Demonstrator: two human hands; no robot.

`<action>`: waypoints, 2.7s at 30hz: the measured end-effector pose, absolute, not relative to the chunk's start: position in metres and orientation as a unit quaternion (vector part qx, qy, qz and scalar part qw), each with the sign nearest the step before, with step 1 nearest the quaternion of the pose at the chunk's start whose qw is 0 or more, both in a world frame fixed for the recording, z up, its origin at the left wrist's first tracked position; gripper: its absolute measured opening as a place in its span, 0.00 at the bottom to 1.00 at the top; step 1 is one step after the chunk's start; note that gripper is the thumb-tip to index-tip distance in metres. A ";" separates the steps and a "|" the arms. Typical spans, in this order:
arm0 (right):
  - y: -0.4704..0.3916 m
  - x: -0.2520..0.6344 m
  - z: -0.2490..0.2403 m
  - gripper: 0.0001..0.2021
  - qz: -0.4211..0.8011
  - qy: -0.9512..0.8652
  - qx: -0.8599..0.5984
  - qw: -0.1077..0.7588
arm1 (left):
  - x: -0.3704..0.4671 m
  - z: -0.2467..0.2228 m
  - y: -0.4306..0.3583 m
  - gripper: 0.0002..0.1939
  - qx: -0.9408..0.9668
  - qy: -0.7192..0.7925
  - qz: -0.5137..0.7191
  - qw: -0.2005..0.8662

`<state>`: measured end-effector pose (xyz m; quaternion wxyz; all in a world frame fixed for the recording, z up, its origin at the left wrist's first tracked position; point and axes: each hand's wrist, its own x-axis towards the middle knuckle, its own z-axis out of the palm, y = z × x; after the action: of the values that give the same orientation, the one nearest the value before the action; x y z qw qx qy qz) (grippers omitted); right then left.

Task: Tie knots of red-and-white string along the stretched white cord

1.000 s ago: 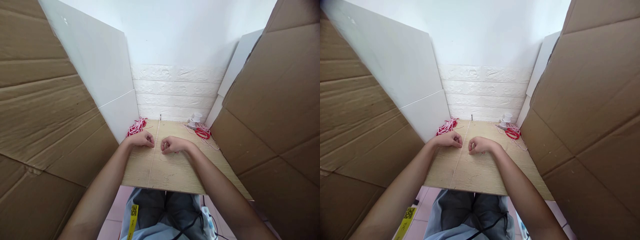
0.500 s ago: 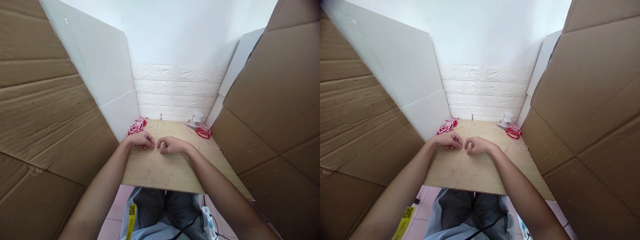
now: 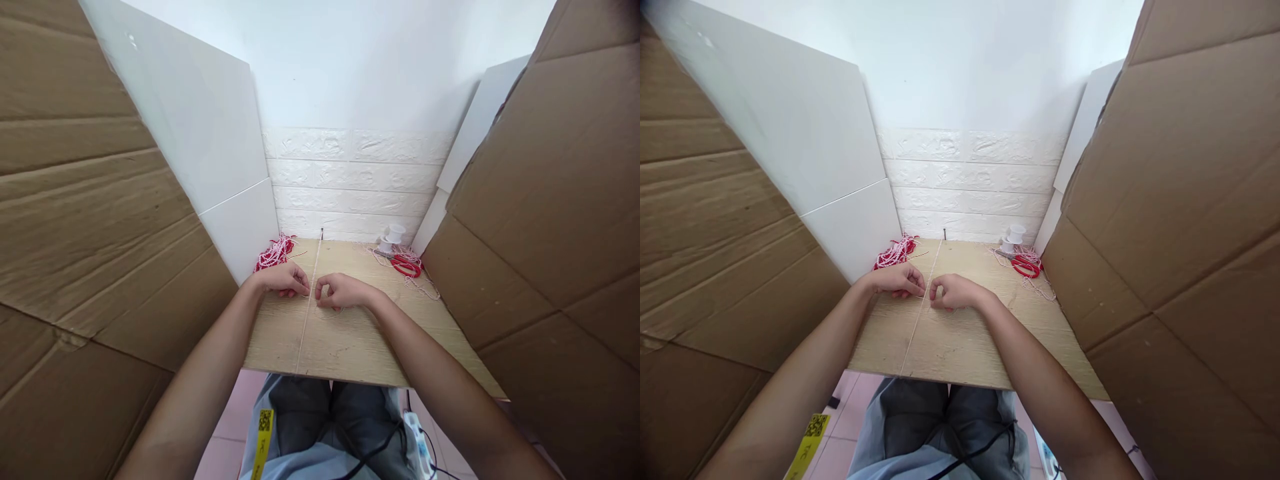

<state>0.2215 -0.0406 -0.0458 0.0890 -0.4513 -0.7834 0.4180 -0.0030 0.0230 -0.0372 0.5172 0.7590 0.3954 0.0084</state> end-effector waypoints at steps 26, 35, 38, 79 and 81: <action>-0.042 0.208 -0.054 0.06 0.275 -0.823 -0.466 0.172 | 0.001 -0.029 0.016 0.14 0.781 0.378 -0.019 0.497; -0.041 0.208 -0.055 0.05 0.269 -0.828 -0.457 0.184 | 0.003 -0.026 0.012 0.09 0.783 0.393 -0.037 0.481; -0.041 0.207 -0.054 0.05 0.270 -0.830 -0.454 0.179 | 0.004 -0.026 0.011 0.08 0.782 0.396 -0.030 0.480; -0.036 0.213 -0.056 0.04 0.393 -0.784 -0.454 0.158 | -0.009 -0.037 0.026 0.05 0.649 0.365 0.134 0.653; -0.037 0.214 -0.054 0.04 0.400 -0.777 -0.460 0.155 | -0.009 -0.035 0.025 0.06 0.652 0.373 0.129 0.647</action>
<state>0.2137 -0.0373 -0.0543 0.1550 -0.4605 -0.7771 0.4000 -0.0086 0.0245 -0.0354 0.6470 0.6522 0.3732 0.1295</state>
